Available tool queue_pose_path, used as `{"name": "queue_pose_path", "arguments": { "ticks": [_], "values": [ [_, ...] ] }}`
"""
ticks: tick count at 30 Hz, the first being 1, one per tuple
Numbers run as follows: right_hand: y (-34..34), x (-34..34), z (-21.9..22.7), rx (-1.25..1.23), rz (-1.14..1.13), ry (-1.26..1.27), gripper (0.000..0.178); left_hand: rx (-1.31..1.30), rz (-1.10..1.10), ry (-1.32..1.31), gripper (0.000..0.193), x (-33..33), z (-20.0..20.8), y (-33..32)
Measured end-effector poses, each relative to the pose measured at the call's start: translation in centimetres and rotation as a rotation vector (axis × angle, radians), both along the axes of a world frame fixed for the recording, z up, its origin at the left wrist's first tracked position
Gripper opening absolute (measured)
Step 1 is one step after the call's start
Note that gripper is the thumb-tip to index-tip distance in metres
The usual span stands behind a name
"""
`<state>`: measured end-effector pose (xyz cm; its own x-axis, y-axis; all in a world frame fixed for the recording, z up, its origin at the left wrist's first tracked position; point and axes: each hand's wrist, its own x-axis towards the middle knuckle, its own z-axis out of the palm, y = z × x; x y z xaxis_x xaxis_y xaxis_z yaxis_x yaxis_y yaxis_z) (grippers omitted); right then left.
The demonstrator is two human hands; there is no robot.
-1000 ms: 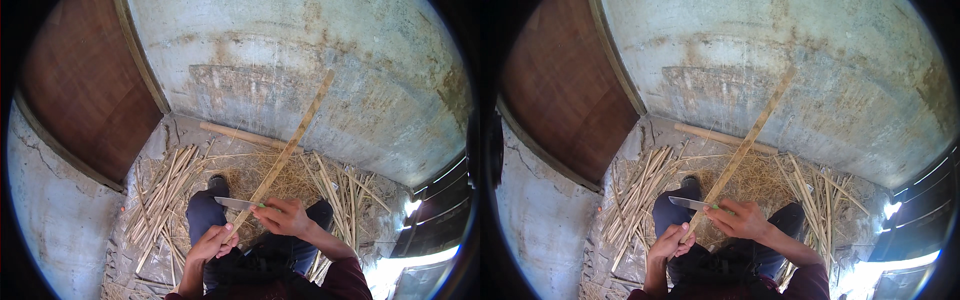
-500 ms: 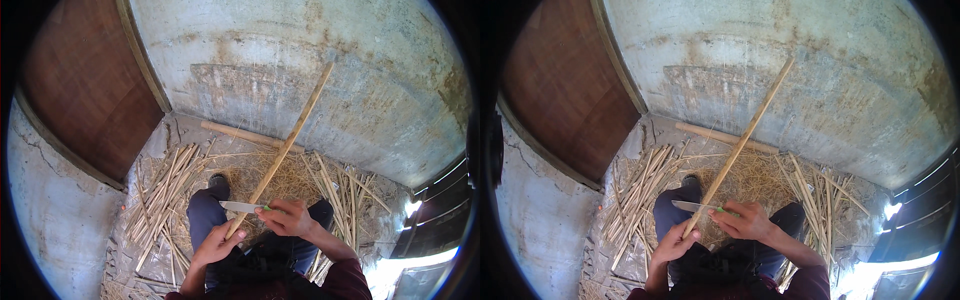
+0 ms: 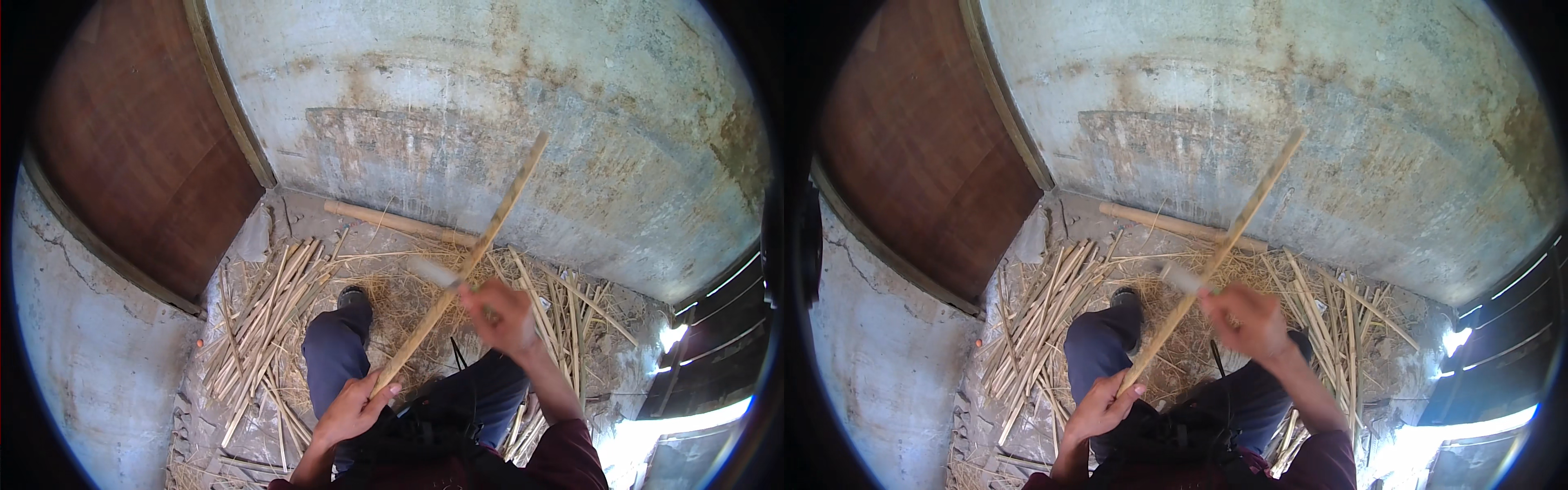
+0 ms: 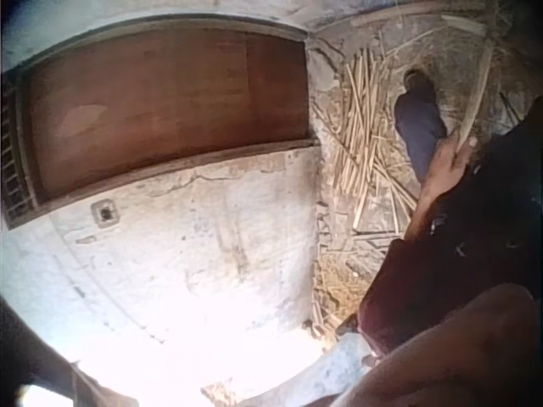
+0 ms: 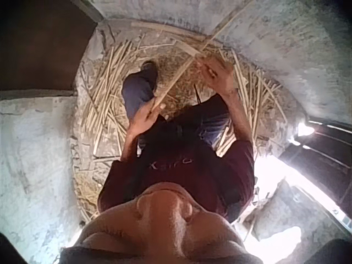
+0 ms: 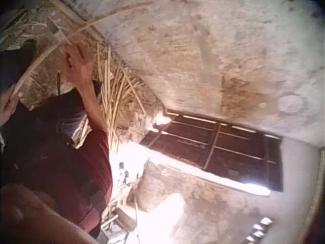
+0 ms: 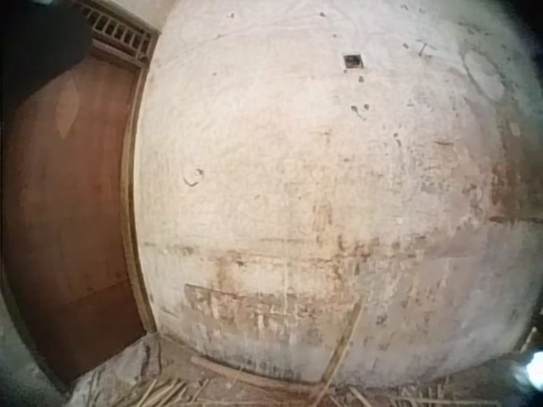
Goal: The person uses a knife to shave and smooth the surface of a long wooden rod while sitting in a workshop surrounded by wood scraps and shavings.
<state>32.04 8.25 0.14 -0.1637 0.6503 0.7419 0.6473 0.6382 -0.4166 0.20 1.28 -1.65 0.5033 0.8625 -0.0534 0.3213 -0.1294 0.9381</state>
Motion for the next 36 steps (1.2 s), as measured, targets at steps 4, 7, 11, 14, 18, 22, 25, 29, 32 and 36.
{"name": "queue_pose_path", "arguments": {
  "ticks": [4, 7, 11, 14, 18, 22, 25, 29, 32, 36],
  "values": [
    [2.2, 4.8, 1.7, -0.060, -0.199, 0.183, 0.008, -0.078, -0.057, 0.071, 0.028, -1.4, -1.8, -1.1],
    [2.2, 4.7, 0.4, -0.096, -0.240, 0.314, 0.008, -0.295, -0.057, -0.008, 0.033, -1.6, -2.5, -1.0],
    [-0.1, 0.2, -0.6, -0.133, 0.041, 0.152, 0.010, -0.212, -0.035, -0.037, 0.031, -0.8, -1.7, 0.4],
    [-1.7, -3.0, -1.1, -0.146, 0.214, -0.033, 0.016, -0.270, -0.064, -0.112, 0.030, -0.2, -2.2, 1.3],
    [-2.9, -4.9, -1.3, -0.099, 0.268, -0.096, 0.021, -0.242, -0.019, -0.086, 0.031, 0.5, -1.5, 1.7],
    [-2.3, -4.8, -1.9, -0.067, 0.241, -0.055, 0.025, -0.129, 0.051, -0.013, 0.025, 0.6, -0.5, 1.8],
    [-2.2, -4.9, -1.6, -0.039, 0.225, -0.050, 0.024, -0.050, -0.002, 0.017, 0.025, 0.9, 1.0, 1.9],
    [-3.0, -5.4, -1.7, -0.021, 0.228, -0.113, 0.022, 0.162, 0.072, -0.043, 0.024, 1.7, 0.4, 1.3],
    [-3.7, -5.3, -2.1, -0.027, 0.206, -0.188, 0.032, 0.166, 0.136, 0.127, 0.021, 2.1, 1.1, 0.9],
    [-4.2, -5.3, -1.9, -0.027, 0.231, -0.174, 0.035, 0.254, 0.170, 0.185, 0.019, 2.5, 0.4, 0.3]
  ]
}}
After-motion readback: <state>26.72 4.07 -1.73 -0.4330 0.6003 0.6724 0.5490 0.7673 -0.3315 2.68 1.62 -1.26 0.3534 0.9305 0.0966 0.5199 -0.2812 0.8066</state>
